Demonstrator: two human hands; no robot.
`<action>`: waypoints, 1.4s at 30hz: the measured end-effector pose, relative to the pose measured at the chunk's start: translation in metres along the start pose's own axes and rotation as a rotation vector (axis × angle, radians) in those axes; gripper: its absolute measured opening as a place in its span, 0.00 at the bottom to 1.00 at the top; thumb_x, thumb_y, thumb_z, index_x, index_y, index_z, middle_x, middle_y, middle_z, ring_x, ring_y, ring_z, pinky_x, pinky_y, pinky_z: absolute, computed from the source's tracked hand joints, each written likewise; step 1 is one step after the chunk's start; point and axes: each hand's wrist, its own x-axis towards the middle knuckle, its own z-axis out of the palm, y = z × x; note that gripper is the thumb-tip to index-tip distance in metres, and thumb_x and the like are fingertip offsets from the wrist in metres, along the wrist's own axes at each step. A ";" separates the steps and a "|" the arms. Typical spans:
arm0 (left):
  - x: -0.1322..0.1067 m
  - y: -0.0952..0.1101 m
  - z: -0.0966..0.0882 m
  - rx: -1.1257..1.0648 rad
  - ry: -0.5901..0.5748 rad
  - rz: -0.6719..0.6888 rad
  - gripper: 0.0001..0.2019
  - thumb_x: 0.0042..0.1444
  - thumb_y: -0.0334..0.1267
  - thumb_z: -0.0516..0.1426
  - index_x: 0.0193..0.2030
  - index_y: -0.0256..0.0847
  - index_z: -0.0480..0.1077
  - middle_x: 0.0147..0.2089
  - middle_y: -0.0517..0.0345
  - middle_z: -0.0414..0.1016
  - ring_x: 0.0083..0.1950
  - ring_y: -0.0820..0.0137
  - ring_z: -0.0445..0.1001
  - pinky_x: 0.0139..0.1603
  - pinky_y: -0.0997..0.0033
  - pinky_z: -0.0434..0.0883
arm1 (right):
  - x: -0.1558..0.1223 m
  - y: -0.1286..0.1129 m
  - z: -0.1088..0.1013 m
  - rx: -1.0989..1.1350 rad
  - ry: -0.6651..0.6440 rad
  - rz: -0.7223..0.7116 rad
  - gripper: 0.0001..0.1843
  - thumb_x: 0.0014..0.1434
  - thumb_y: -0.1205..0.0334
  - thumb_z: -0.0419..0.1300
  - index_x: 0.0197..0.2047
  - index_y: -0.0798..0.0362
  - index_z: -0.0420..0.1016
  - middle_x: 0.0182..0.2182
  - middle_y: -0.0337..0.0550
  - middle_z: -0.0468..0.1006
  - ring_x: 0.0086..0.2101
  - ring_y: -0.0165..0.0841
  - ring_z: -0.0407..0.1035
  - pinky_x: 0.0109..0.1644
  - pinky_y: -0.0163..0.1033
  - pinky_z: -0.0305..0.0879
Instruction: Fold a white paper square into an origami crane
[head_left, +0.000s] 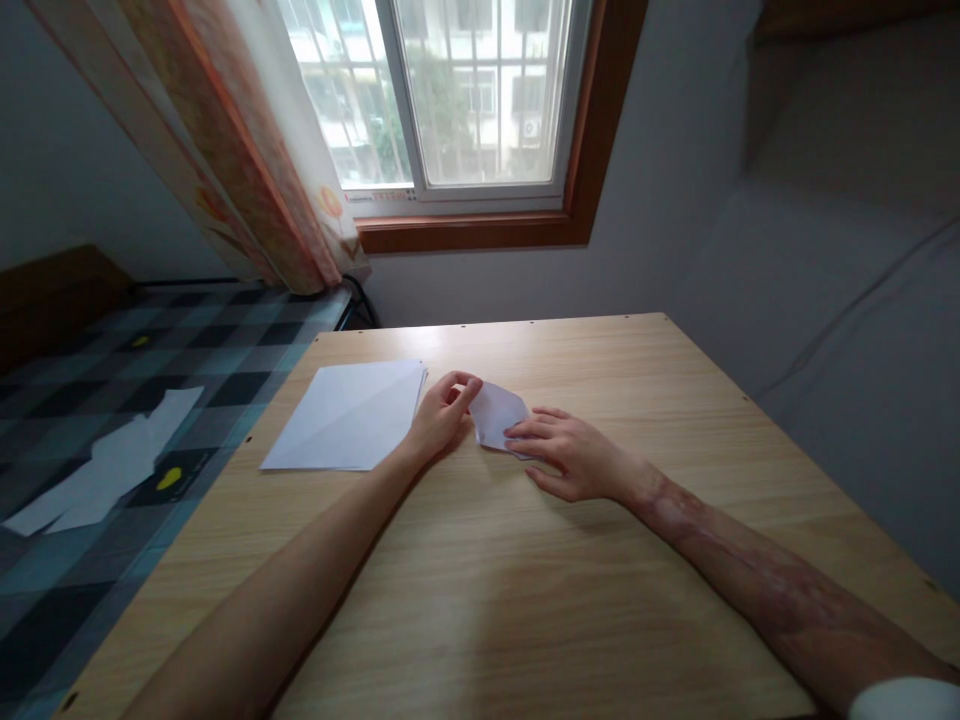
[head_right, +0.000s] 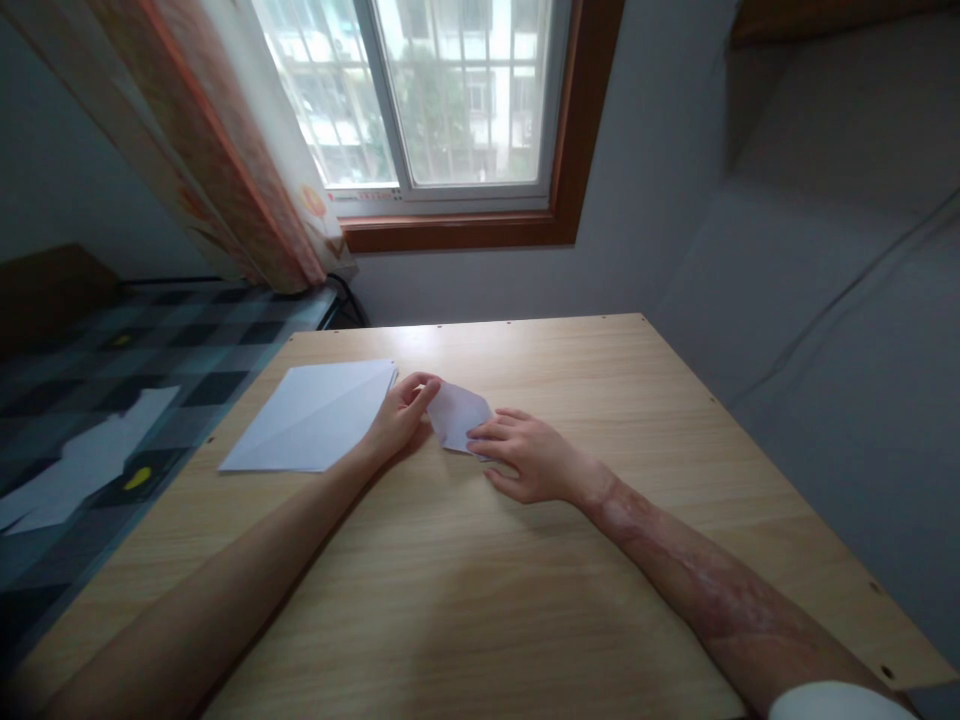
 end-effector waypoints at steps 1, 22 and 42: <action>-0.001 0.002 0.000 0.014 -0.011 0.005 0.26 0.65 0.65 0.63 0.45 0.40 0.77 0.37 0.57 0.79 0.35 0.68 0.75 0.36 0.70 0.70 | 0.000 0.000 0.000 0.000 -0.004 -0.002 0.25 0.68 0.61 0.65 0.67 0.48 0.79 0.64 0.50 0.82 0.61 0.46 0.78 0.77 0.59 0.62; -0.011 0.030 0.000 0.579 -0.234 0.001 0.07 0.53 0.40 0.64 0.39 0.44 0.75 0.31 0.63 0.76 0.31 0.68 0.72 0.32 0.70 0.62 | 0.001 0.003 0.003 -0.122 0.054 0.035 0.23 0.67 0.58 0.67 0.64 0.48 0.81 0.59 0.50 0.84 0.58 0.49 0.78 0.75 0.62 0.63; -0.015 0.040 -0.003 0.524 -0.445 0.104 0.11 0.63 0.49 0.66 0.46 0.46 0.77 0.32 0.60 0.78 0.29 0.68 0.74 0.30 0.70 0.61 | 0.003 0.001 -0.002 -0.063 0.031 0.036 0.29 0.67 0.60 0.66 0.70 0.46 0.76 0.65 0.51 0.80 0.64 0.50 0.74 0.77 0.62 0.61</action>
